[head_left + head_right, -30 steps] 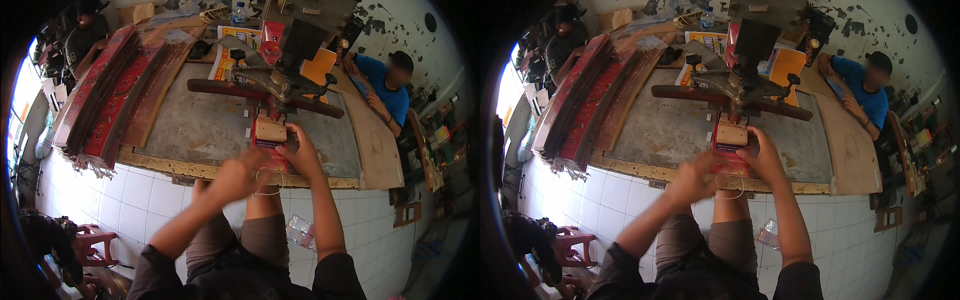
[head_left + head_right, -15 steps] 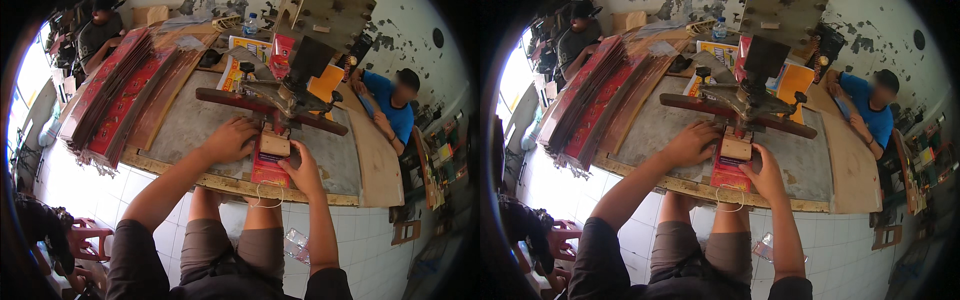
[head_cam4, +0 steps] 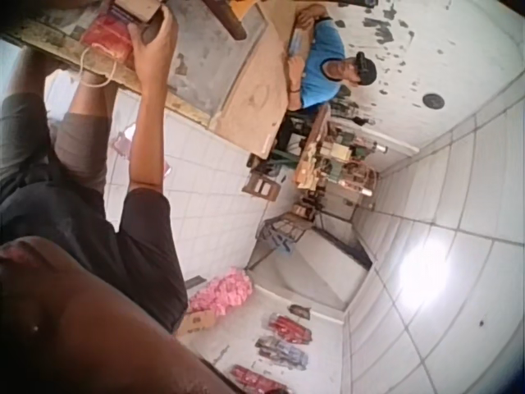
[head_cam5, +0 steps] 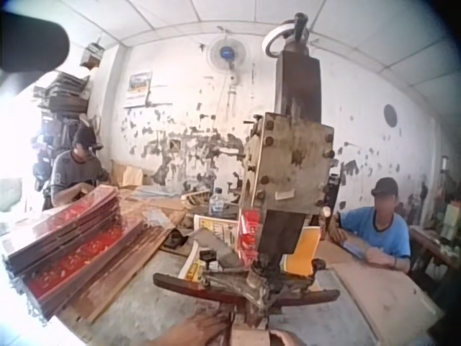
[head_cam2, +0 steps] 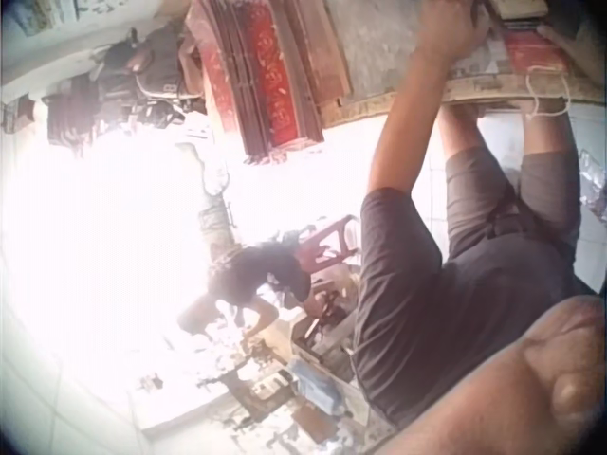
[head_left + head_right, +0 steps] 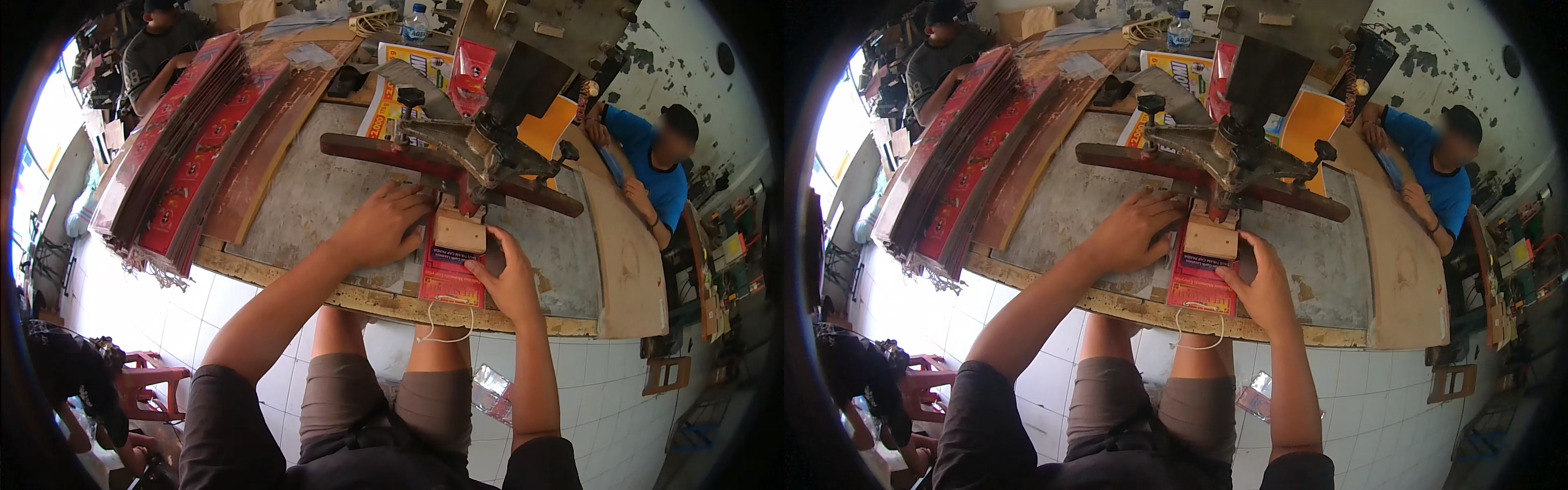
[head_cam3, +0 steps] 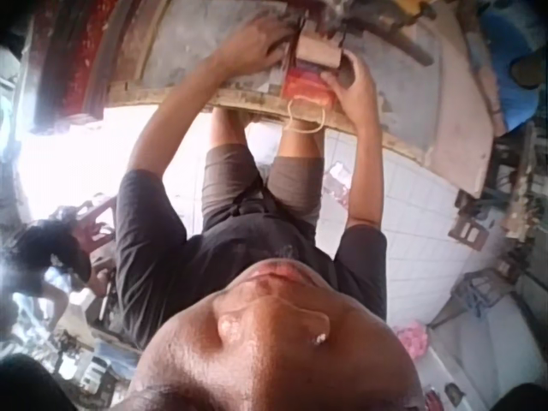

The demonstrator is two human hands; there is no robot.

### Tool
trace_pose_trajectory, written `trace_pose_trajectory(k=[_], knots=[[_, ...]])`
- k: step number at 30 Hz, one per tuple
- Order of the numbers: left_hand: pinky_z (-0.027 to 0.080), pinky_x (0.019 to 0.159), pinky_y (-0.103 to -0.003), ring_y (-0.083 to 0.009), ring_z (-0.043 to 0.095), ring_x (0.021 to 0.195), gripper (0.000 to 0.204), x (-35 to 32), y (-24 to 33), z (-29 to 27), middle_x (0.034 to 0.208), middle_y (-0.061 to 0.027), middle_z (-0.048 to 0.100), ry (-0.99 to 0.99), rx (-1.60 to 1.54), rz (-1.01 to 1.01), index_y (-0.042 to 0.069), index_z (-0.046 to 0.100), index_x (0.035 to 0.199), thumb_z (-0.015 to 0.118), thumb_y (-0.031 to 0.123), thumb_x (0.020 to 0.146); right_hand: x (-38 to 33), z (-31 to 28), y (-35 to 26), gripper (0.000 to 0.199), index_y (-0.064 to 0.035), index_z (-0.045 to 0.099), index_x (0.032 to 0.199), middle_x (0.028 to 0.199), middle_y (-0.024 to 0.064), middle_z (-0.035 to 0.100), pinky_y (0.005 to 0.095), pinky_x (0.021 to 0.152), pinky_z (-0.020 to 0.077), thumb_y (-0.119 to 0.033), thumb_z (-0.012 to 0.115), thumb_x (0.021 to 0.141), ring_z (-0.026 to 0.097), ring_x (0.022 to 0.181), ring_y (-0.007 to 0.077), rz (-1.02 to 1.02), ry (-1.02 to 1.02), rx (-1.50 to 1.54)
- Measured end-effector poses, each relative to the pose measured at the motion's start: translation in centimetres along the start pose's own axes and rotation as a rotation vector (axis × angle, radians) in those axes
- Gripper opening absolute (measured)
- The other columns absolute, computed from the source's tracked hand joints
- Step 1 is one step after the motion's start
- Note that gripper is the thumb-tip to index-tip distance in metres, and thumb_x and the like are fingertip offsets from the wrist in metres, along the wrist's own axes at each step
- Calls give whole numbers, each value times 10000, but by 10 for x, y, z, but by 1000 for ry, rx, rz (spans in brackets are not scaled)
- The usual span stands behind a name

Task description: The person positions long red packaging strips onto a metal alignment jig on a wooden table, then uses a wooden block to press and secure small white rectangular labels onto specific spots on the strips.

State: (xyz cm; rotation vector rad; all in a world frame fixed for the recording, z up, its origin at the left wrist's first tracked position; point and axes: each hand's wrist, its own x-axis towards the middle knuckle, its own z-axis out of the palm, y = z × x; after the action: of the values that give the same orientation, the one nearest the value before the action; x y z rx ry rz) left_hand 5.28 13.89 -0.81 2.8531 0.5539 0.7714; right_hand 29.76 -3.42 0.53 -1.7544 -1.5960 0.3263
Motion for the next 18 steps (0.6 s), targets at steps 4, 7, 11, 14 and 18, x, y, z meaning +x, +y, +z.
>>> trace_pose_trajectory(k=[4, 7, 11, 14, 18], knots=[[318, 1322, -568, -385, 517, 1519, 545, -1, 0, 1, 1540, -181, 649, -2, -1, -15, 14, 671, 1418, 654, 229, 917, 0, 1, 0, 722, -45, 572, 1524, 1479, 211, 657, 482, 1166, 501, -281, 903, 927, 619, 1401, 406, -8, 4, -3], [310, 1328, -566, -382, 511, 1526, 551, -1, 1, 2, 1551, -176, 644, -1, -9, -20, 14, 668, 1430, 655, 225, 921, 0, -1, 0, 730, -43, 569, 1530, 1487, 213, 650, 483, 1167, 500, -288, 902, 928, 617, 1402, 411, -10, 1, 5], [300, 1335, -568, -378, 494, 1545, 562, -2, 0, 1, 1565, -174, 636, -8, -31, -19, 14, 660, 1448, 657, 225, 927, 0, 0, 0, 742, -44, 564, 1536, 1496, 218, 642, 489, 1173, 493, -301, 901, 927, 610, 1402, 411, -1, -4, 6], [292, 1340, -572, -375, 479, 1560, 572, -1, 0, 1, 1572, -178, 630, -20, -40, -19, 18, 650, 1466, 659, 222, 932, -1, 1, 3, 743, -43, 559, 1539, 1498, 225, 635, 493, 1185, 480, -304, 897, 931, 600, 1407, 413, -9, -5, 10], [281, 1343, -587, -376, 460, 1578, 581, 1, 1, 0, 1584, -181, 621, -64, -70, -44, 27, 636, 1487, 667, 212, 937, -2, -2, 1, 743, -41, 552, 1544, 1505, 234, 622, 497, 1200, 463, -299, 891, 936, 580, 1420, 424, -11, -3, 19]])
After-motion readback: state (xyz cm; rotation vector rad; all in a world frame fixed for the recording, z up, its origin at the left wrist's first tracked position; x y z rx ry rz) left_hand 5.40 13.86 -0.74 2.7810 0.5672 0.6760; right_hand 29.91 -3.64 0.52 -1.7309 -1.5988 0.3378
